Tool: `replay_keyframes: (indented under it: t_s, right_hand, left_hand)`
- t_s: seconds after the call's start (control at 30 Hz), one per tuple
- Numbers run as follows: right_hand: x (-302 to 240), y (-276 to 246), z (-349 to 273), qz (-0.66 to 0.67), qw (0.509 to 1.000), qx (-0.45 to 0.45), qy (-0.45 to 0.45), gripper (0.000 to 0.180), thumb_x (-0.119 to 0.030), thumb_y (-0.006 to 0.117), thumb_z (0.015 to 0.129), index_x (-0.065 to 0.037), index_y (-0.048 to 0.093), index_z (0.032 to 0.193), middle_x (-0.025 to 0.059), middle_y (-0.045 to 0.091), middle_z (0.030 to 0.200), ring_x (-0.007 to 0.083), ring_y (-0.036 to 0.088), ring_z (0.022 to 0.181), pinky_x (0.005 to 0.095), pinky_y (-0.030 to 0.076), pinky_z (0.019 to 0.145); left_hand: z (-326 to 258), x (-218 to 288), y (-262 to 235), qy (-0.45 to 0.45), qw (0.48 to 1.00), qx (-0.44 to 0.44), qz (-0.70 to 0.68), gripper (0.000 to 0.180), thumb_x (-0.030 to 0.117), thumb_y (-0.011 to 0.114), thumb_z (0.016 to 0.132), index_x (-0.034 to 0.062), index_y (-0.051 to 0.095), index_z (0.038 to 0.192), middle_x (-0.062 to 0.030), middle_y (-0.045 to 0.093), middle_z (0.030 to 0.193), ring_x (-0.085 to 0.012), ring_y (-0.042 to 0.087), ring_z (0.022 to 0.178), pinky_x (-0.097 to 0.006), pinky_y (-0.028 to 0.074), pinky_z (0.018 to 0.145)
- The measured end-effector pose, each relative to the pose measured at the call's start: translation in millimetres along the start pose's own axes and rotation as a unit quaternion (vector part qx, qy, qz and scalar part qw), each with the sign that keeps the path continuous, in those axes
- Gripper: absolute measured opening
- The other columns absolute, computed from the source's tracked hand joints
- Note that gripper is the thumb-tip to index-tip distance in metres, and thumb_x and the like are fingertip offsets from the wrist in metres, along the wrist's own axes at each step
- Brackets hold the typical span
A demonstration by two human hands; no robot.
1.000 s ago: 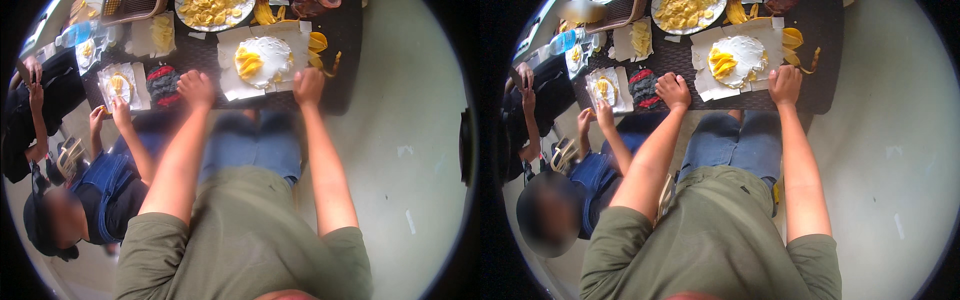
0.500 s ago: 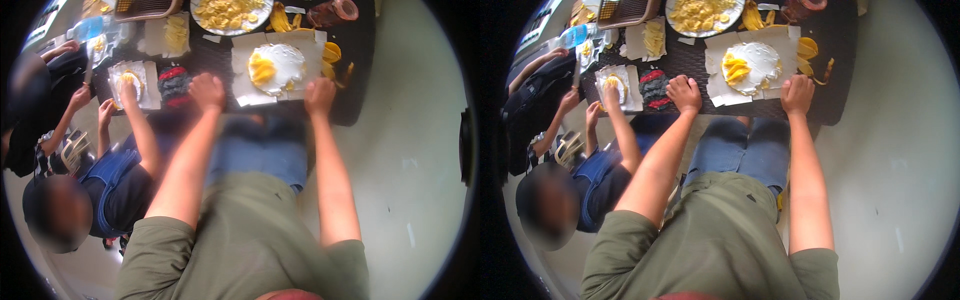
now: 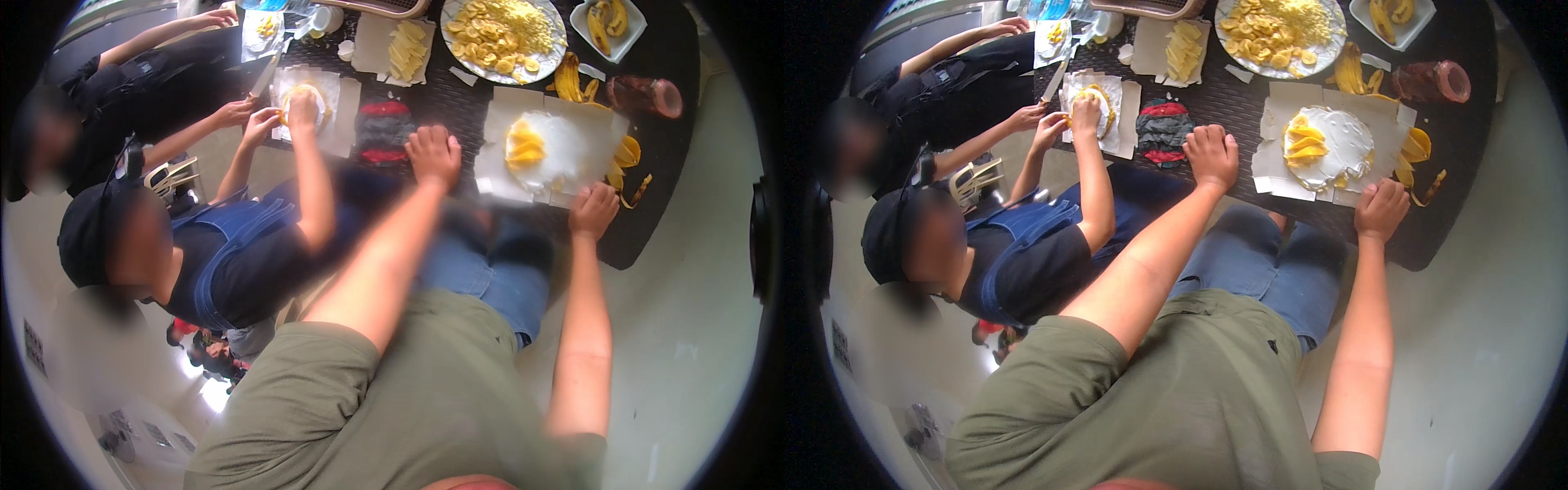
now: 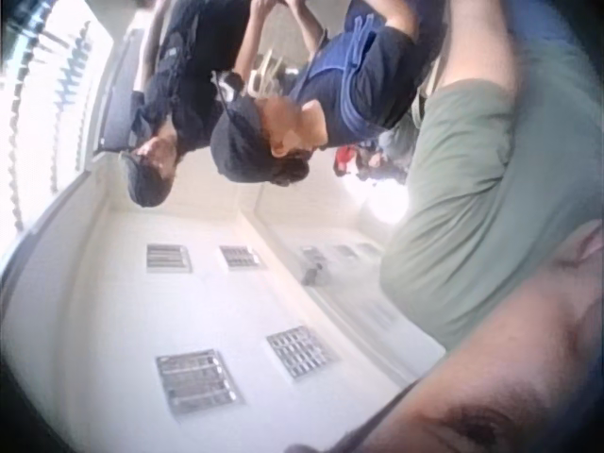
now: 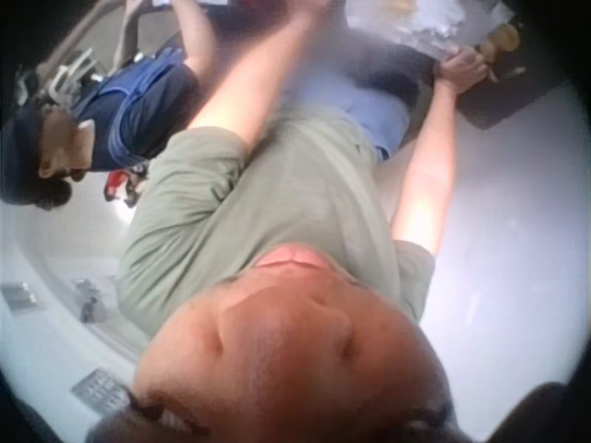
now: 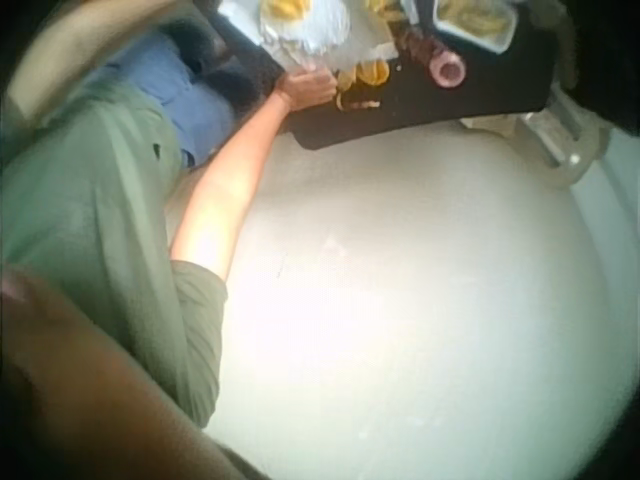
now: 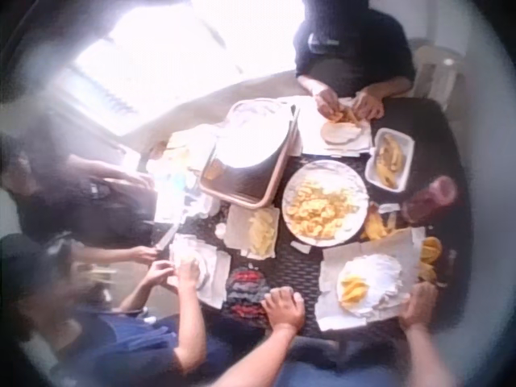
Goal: The person assembles a food item by hand, placing yellow chips onto a white base on a paper wrapper. They repeatedly reach for chips from a central plate and arrange them on the wrapper while seated at a table with others.
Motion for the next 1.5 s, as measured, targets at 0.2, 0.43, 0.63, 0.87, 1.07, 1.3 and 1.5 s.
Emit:
replay_keyframes:
  t_s: [0.2,0.43,0.63,0.87,1.07,1.3,1.5]
  right_hand:
    - [2,4,-1,-0.01,1.0,-0.007,-0.005,0.023,-0.029,0.057,0.095,-0.009,0.058,0.106,0.0152,0.059,0.106,0.0399,0.057,0.101,0.0541,0.045,0.091]
    - [0,5,-1,-0.02,1.0,-0.01,-0.002,0.024,-0.029,0.057,0.095,-0.009,0.057,0.108,0.0155,0.059,0.107,0.0403,0.056,0.102,0.054,0.044,0.091]
    - [3,9,-3,-0.029,0.999,-0.014,-0.003,0.025,-0.031,0.057,0.095,-0.009,0.058,0.107,0.0153,0.059,0.107,0.0402,0.056,0.103,0.0536,0.044,0.092]
    - [1,7,-3,-0.034,0.999,-0.004,-0.012,0.026,-0.032,0.058,0.095,-0.009,0.059,0.108,0.0152,0.059,0.107,0.0396,0.055,0.101,0.0533,0.044,0.09]
    - [4,8,-4,-0.036,0.999,-0.01,-0.008,0.026,-0.031,0.058,0.095,-0.009,0.059,0.108,0.015,0.059,0.107,0.0394,0.056,0.101,0.0529,0.044,0.09]
    - [5,10,-5,-0.039,0.999,-0.015,-0.009,0.026,-0.031,0.057,0.095,-0.009,0.059,0.109,0.015,0.059,0.108,0.0392,0.056,0.101,0.0528,0.044,0.09]
    - [3,10,-5,-0.045,0.999,-0.009,-0.012,0.025,-0.031,0.057,0.095,-0.009,0.059,0.108,0.0152,0.059,0.107,0.0394,0.056,0.102,0.0527,0.044,0.09]
  left_hand:
    - [0,-2,1,-0.009,1.0,-0.003,-0.008,0.022,0.034,0.06,0.096,0.0135,0.059,0.104,-0.0134,0.055,0.11,-0.037,0.051,0.109,-0.054,0.04,0.094]
    - [-1,-4,1,-0.008,1.0,0.014,-0.014,0.021,0.033,0.061,0.095,0.0143,0.059,0.103,-0.0126,0.055,0.109,-0.0365,0.051,0.108,-0.053,0.039,0.094]
    - [0,-4,1,-0.01,1.0,0.01,-0.008,0.021,0.033,0.061,0.095,0.0147,0.059,0.103,-0.0123,0.055,0.109,-0.0361,0.051,0.107,-0.052,0.039,0.094]
    - [1,-5,1,-0.015,1.0,-0.002,-0.008,0.022,0.034,0.062,0.094,0.015,0.059,0.104,-0.0122,0.055,0.11,-0.0364,0.051,0.108,-0.053,0.039,0.094]
    - [0,-2,-4,-0.011,1.0,0.006,-0.017,0.022,0.034,0.062,0.095,0.015,0.059,0.105,-0.0123,0.054,0.11,-0.0368,0.05,0.108,-0.053,0.039,0.094]
    - [1,-2,-4,-0.012,1.0,0.006,-0.015,0.022,0.034,0.062,0.095,0.0149,0.058,0.105,-0.0121,0.054,0.109,-0.0366,0.05,0.107,-0.053,0.039,0.093]
    - [1,-2,-3,-0.01,1.0,0.014,-0.012,0.021,0.033,0.062,0.094,0.0147,0.058,0.104,-0.0123,0.054,0.108,-0.0367,0.051,0.107,-0.053,0.039,0.092]
Point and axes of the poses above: each hand's wrist, its own z-axis towards the middle knuckle, its own y-axis out of the palm, x = y × z, the point moved 8 cm from there along z, towards the middle knuckle
